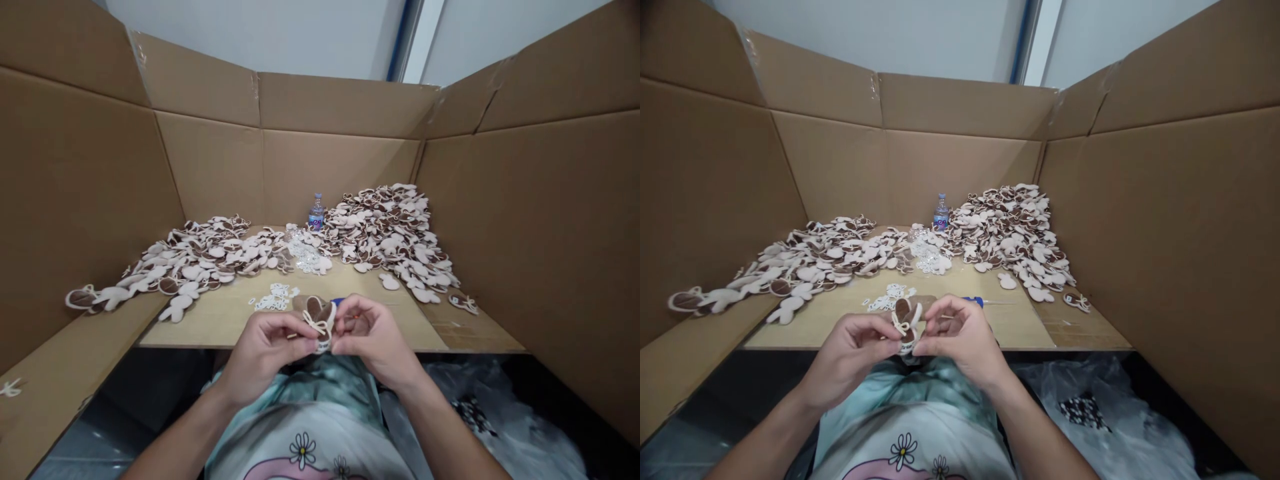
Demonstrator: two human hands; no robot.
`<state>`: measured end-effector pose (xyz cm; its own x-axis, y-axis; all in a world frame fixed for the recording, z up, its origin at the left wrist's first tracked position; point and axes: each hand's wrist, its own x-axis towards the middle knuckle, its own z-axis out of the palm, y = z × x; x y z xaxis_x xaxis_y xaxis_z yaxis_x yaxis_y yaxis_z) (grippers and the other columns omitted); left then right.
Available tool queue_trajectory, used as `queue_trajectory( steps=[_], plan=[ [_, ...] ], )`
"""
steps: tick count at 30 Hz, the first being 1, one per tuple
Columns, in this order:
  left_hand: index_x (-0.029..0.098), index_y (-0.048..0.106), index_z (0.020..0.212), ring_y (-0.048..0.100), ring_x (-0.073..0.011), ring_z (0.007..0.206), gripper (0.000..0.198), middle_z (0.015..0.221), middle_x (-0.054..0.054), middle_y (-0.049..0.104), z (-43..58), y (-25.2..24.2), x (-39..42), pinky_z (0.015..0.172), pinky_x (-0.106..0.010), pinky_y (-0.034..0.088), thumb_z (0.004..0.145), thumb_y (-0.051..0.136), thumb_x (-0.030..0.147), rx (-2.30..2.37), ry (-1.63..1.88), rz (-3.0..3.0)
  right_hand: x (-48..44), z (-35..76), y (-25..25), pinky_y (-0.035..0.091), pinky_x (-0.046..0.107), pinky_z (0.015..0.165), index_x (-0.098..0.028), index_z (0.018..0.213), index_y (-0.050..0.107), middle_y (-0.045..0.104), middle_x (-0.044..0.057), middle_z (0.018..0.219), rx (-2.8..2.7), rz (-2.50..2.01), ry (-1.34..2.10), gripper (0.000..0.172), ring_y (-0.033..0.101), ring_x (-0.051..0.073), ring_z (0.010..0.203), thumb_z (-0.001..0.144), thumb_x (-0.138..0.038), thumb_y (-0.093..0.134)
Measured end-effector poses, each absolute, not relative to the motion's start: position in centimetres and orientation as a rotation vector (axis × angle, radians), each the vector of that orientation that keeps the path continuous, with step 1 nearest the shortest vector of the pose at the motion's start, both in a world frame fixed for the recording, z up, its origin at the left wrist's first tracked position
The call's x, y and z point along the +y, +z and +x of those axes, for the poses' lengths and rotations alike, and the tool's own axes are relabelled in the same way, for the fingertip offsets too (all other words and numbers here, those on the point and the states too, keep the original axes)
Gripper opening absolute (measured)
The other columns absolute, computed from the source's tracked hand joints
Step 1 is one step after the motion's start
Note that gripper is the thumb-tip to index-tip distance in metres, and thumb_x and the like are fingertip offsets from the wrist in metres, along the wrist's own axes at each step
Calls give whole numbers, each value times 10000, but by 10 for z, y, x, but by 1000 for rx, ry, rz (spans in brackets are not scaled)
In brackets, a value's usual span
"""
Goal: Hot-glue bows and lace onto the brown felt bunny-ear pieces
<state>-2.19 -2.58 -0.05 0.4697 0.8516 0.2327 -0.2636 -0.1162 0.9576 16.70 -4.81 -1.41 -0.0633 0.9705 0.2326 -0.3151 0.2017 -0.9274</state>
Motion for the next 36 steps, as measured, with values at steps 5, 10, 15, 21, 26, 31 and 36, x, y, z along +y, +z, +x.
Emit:
queue_trajectory(
  steps=[5, 10, 15, 21, 26, 31, 36],
  plan=[
    [187, 763, 683, 592, -116, 608, 173, 678, -13, 707, -23, -4, -18, 575, -218, 473, 560, 883, 208, 601, 978, 1241, -46, 179, -8, 535, 218, 575, -236, 918, 690, 699, -24, 737, -1329, -742, 1049, 182, 677, 112, 598, 767, -289, 777],
    [171, 663, 599, 565, -75, 550, 272, 616, 41, 675, -18, -9, -15, 560, -187, 455, 488, 890, 70, 587, 905, 1215, -51, 177, -8, 556, 261, 669, -252, 1029, 721, 731, 18, 868, -1597, -773, 947, 177, 688, 135, 732, 882, -321, 652],
    [159, 649, 570, 601, -95, 561, 257, 617, 12, 703, -16, -12, -16, 586, -215, 467, 503, 890, 102, 630, 842, 1269, -53, 179, -8, 514, 244, 633, -245, 936, 752, 723, 6, 808, -1722, -852, 924, 128, 647, 126, 692, 872, -312, 664],
    [162, 665, 556, 620, -124, 551, 241, 550, 25, 661, -18, -20, -9, 577, -243, 452, 490, 896, 141, 681, 782, 1351, -50, 179, -11, 475, 243, 648, -236, 875, 761, 724, 1, 766, -1734, -872, 1049, 109, 618, 120, 679, 837, -323, 707],
    [183, 738, 716, 705, -230, 838, 311, 913, -76, 775, -27, -14, 2, 830, -374, 510, 464, 920, 205, 657, 725, 1469, -34, 181, -24, 442, 218, 544, -180, 708, 690, 628, -16, 607, -1543, -966, 1288, 339, 541, 90, 531, 827, -497, 678],
    [191, 726, 752, 643, -283, 1127, 278, 1165, -113, 740, -63, -2, 35, 1004, -398, 439, 763, 715, 469, 1027, 1103, 1583, -24, 196, -23, 532, 323, 753, -194, 1030, 726, 725, 96, 978, -1594, -1214, 839, 390, 662, 197, 823, 849, -527, 628],
    [170, 717, 877, 638, -294, 1118, 372, 1148, -112, 741, -111, -5, 75, 973, -365, 467, 843, 553, 502, 1460, 1311, 1762, -25, 223, -16, 522, 394, 883, -225, 1427, 488, 614, 137, 1322, -1588, -1494, 513, 667, 612, 292, 1149, 839, -515, 616]
  ],
)
